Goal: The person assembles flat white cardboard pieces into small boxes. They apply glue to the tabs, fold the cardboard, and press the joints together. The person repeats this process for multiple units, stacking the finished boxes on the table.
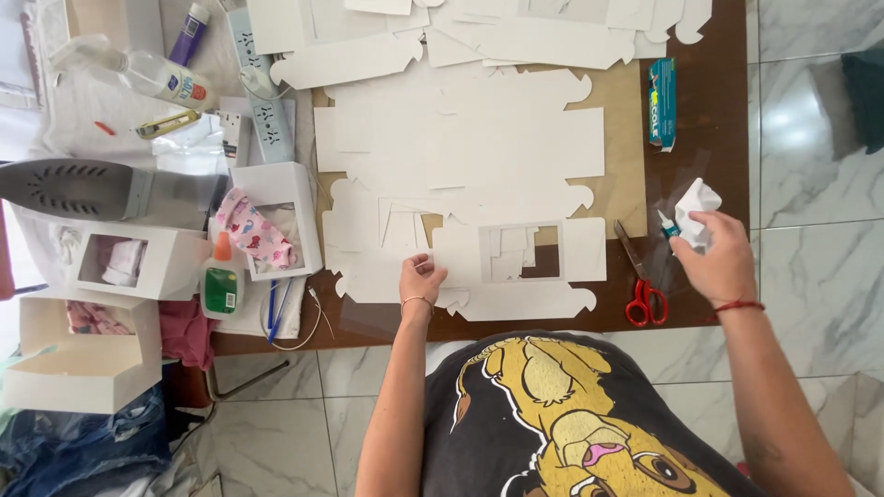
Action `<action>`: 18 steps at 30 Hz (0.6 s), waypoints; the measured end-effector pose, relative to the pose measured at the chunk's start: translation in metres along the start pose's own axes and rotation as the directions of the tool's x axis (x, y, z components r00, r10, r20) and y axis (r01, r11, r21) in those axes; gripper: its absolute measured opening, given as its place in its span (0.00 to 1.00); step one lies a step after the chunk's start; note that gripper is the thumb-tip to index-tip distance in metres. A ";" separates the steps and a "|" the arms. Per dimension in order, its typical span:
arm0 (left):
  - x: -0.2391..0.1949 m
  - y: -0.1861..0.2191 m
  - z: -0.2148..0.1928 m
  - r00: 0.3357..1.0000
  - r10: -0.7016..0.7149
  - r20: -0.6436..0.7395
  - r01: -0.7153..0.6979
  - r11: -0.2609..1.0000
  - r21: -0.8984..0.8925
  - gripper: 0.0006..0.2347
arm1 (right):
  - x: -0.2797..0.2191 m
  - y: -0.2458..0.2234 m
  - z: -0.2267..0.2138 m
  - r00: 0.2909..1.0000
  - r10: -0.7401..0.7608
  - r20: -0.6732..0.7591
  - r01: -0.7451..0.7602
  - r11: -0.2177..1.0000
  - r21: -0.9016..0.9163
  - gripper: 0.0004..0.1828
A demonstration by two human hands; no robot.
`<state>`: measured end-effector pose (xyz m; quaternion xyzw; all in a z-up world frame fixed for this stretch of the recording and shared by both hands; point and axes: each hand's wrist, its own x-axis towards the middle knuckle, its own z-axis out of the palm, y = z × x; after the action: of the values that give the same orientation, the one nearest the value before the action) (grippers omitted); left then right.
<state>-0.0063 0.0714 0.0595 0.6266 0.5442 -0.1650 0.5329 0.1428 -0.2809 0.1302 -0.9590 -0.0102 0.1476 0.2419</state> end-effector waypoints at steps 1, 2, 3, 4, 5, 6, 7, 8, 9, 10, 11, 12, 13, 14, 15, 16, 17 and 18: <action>0.002 -0.001 0.001 1.000 -0.005 -0.004 0.005 1.000 0.004 0.20 | -0.007 -0.005 0.005 1.000 0.002 0.006 -0.002 1.000 0.003 0.21; 0.006 -0.001 0.002 1.000 -0.006 -0.017 0.007 0.997 0.072 0.20 | -0.012 -0.011 0.010 0.990 -0.104 -0.095 0.111 0.992 0.068 0.14; 0.009 0.001 0.002 1.000 -0.006 -0.030 0.010 0.990 0.140 0.20 | -0.018 -0.018 0.014 0.959 -0.200 -0.201 0.227 0.966 0.121 0.09; 0.026 -0.018 0.009 0.999 0.006 -0.032 -0.001 0.990 0.144 0.20 | -0.018 -0.007 0.031 0.957 -0.198 -0.212 0.228 0.965 0.127 0.09; 0.043 -0.035 0.017 0.996 0.084 -0.028 -0.077 0.979 0.191 0.16 | -0.019 0.003 0.046 0.977 -0.126 -0.173 0.147 0.982 0.116 0.10; 0.064 -0.048 0.023 0.985 0.172 -0.022 -0.162 0.958 0.236 0.13 | -0.015 0.011 0.063 0.988 -0.055 -0.146 0.071 0.992 0.106 0.11; 0.056 -0.038 0.020 0.981 0.195 -0.025 -0.183 0.953 0.240 0.13 | -0.016 0.003 0.064 0.985 -0.056 -0.166 0.076 0.990 0.118 0.11; 0.048 -0.029 0.019 0.982 0.189 -0.011 -0.181 0.953 0.244 0.12 | -0.017 -0.005 0.062 0.995 -0.024 -0.094 0.036 0.990 0.138 0.12; 0.039 -0.020 0.018 0.983 0.183 0.003 -0.178 0.952 0.248 0.11 | -0.019 -0.012 0.062 1.000 0.007 -0.020 -0.004 0.988 0.155 0.13; 0.044 -0.019 0.021 0.981 0.193 0.007 -0.189 0.949 0.251 0.11 | -0.017 -0.009 0.066 0.999 0.011 -0.031 -0.006 0.987 0.159 0.13; 0.048 -0.018 0.023 0.980 0.198 -0.009 -0.192 0.961 0.201 0.13 | -0.015 -0.006 0.070 0.993 0.075 0.086 -0.089 0.981 0.172 0.19; 0.052 -0.019 0.024 0.980 0.196 -0.030 -0.189 0.971 0.148 0.16 | -0.014 -0.004 0.075 0.969 0.131 0.209 -0.169 0.970 0.174 0.25; 0.056 -0.030 0.028 0.979 0.200 -0.031 -0.194 0.970 0.148 0.16 | -0.017 -0.003 0.075 0.970 0.129 0.205 -0.166 0.970 0.177 0.25; 0.064 -0.036 0.033 0.989 0.142 -0.033 -0.139 0.986 0.091 0.20 | -0.015 -0.003 0.076 0.957 0.162 0.242 -0.209 0.960 0.186 0.25; 0.073 -0.042 0.038 0.996 0.084 -0.030 -0.083 0.996 0.034 0.23 | -0.012 -0.004 0.076 0.941 0.193 0.278 -0.252 0.948 0.194 0.25; 0.072 -0.041 0.040 0.995 0.094 -0.038 -0.093 0.995 0.024 0.23 | -0.011 0.000 0.077 0.946 0.179 0.272 -0.237 0.951 0.198 0.25; 0.072 -0.040 0.042 0.996 0.085 -0.017 -0.086 0.994 -0.072 0.25 | -0.009 0.003 0.078 0.942 0.196 0.272 -0.255 0.946 0.201 0.25; 0.069 -0.044 0.041 0.997 0.071 0.006 -0.069 0.984 -0.163 0.27 | -0.011 0.007 0.081 0.935 0.217 0.280 -0.278 0.939 0.202 0.24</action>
<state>-0.0042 0.0646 -0.0321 0.5990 0.5304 -0.1048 0.5907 0.1083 -0.2510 0.0618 -0.8898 0.0984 0.2983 0.3310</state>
